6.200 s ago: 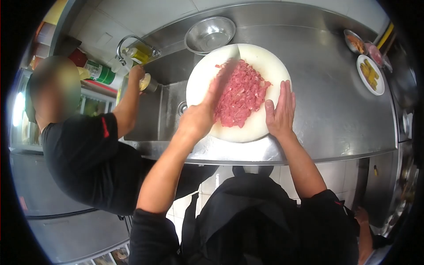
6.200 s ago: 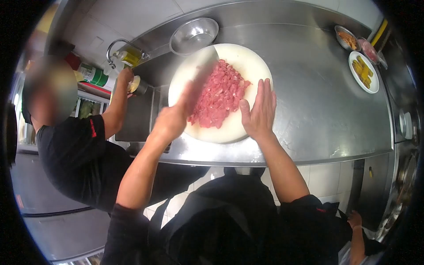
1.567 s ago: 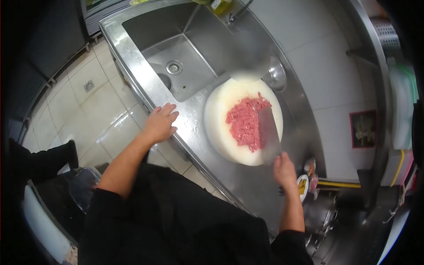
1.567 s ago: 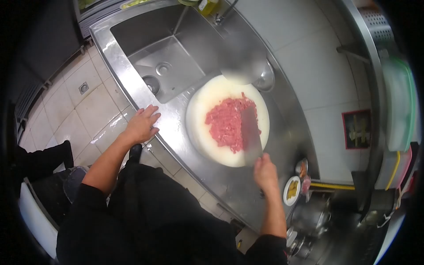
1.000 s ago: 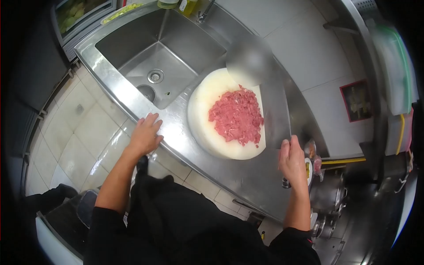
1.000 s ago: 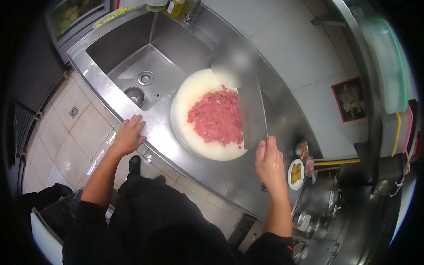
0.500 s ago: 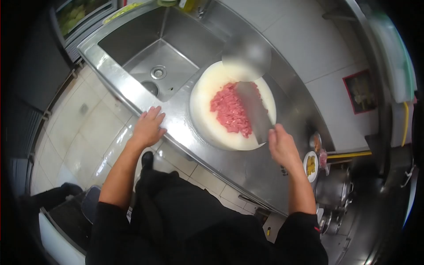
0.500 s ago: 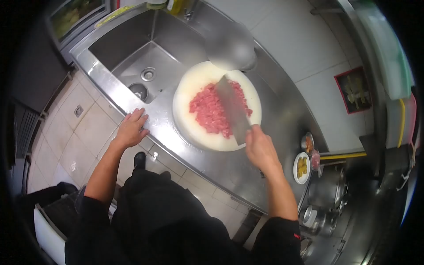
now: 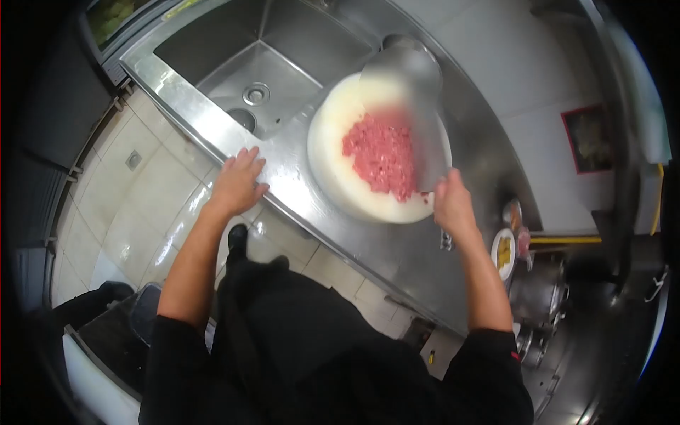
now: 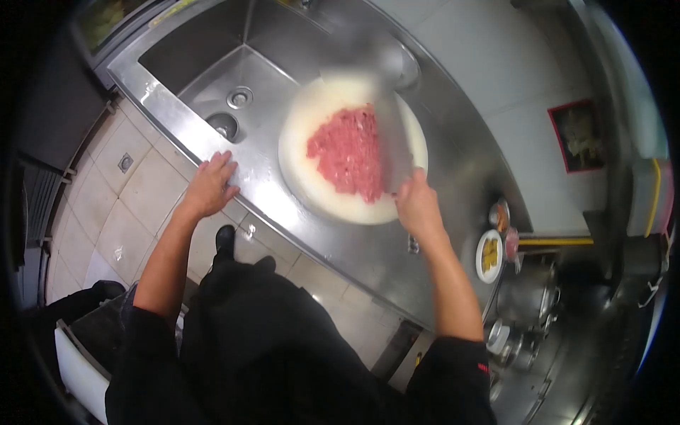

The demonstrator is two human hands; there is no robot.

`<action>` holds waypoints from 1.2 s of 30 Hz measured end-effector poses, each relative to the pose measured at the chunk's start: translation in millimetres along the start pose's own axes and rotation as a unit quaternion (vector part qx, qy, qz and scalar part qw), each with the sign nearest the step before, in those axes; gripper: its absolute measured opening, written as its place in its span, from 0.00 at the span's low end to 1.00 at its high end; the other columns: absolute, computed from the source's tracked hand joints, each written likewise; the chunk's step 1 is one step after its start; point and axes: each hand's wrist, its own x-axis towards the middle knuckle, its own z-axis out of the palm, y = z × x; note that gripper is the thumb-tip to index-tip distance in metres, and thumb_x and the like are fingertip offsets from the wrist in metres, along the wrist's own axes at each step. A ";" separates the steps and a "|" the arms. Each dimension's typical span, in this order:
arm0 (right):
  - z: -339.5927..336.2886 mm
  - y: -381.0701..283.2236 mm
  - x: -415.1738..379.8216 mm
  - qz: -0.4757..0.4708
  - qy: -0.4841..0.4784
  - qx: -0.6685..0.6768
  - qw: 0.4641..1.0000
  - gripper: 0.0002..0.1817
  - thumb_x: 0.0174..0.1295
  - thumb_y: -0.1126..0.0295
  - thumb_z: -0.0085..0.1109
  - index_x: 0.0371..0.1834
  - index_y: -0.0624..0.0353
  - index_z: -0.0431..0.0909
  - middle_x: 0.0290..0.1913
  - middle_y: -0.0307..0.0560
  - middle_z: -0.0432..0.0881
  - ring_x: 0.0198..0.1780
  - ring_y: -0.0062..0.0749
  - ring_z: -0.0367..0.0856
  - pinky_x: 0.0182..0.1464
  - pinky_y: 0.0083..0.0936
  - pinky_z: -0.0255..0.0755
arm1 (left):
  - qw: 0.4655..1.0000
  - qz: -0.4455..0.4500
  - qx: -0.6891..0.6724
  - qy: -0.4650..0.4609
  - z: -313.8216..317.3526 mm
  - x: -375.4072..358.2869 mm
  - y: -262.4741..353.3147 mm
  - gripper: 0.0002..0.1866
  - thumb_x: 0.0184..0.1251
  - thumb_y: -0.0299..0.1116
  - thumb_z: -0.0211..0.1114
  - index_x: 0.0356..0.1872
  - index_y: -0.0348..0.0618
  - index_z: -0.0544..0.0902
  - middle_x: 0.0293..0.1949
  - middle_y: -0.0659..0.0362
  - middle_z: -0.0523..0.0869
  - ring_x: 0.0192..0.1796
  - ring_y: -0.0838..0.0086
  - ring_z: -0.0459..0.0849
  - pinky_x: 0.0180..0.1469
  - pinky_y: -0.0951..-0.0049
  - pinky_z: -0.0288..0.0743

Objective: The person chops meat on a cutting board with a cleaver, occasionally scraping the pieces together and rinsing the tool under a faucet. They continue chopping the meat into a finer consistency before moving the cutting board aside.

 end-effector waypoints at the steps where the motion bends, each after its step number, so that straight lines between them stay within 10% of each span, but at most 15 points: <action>1: 12.3 23.5 13.7 0.047 -0.096 -0.050 0.993 0.14 0.72 0.64 0.45 0.49 0.66 0.68 0.42 0.75 0.81 0.48 0.72 0.79 0.51 0.57 0.71 | 1.000 0.006 0.000 0.001 3.6 -1.6 3.1 0.31 0.67 0.43 0.65 0.69 0.42 0.71 0.77 0.50 0.61 0.79 0.56 0.57 0.79 0.56 0.50; 7: -3.1 30.0 -1.3 -0.043 -0.036 -0.091 0.994 0.13 0.73 0.65 0.44 0.46 0.66 0.70 0.41 0.73 0.81 0.48 0.72 0.78 0.49 0.56 0.70 | 1.000 -0.006 -0.016 0.002 3.4 -2.5 6.0 0.32 0.66 0.40 0.67 0.69 0.41 0.71 0.77 0.49 0.61 0.79 0.54 0.56 0.78 0.54 0.51; 14: -20.0 38.4 -12.7 0.070 0.106 0.005 0.992 0.14 0.73 0.63 0.45 0.47 0.64 0.70 0.42 0.72 0.81 0.49 0.73 0.78 0.48 0.57 0.71 | 1.000 0.003 -0.007 0.015 7.6 -0.5 4.2 0.32 0.64 0.40 0.68 0.69 0.42 0.72 0.76 0.49 0.62 0.79 0.52 0.57 0.78 0.52 0.52; 18: -30.6 33.6 -0.2 0.101 -0.017 -0.043 0.994 0.13 0.73 0.64 0.46 0.47 0.64 0.70 0.42 0.73 0.81 0.50 0.73 0.77 0.50 0.56 0.71 | 1.000 -0.021 -0.022 -0.003 -5.7 3.3 17.0 0.31 0.66 0.40 0.67 0.68 0.41 0.72 0.76 0.48 0.62 0.79 0.53 0.57 0.78 0.54 0.51; 36: -15.5 53.8 -9.1 0.121 0.013 -0.054 0.991 0.15 0.74 0.64 0.43 0.52 0.65 0.70 0.36 0.70 0.83 0.36 0.66 0.83 0.41 0.51 0.76 | 1.000 -0.003 -0.007 0.015 5.3 -1.4 9.3 0.32 0.65 0.39 0.68 0.69 0.42 0.71 0.77 0.48 0.61 0.79 0.51 0.56 0.78 0.52 0.53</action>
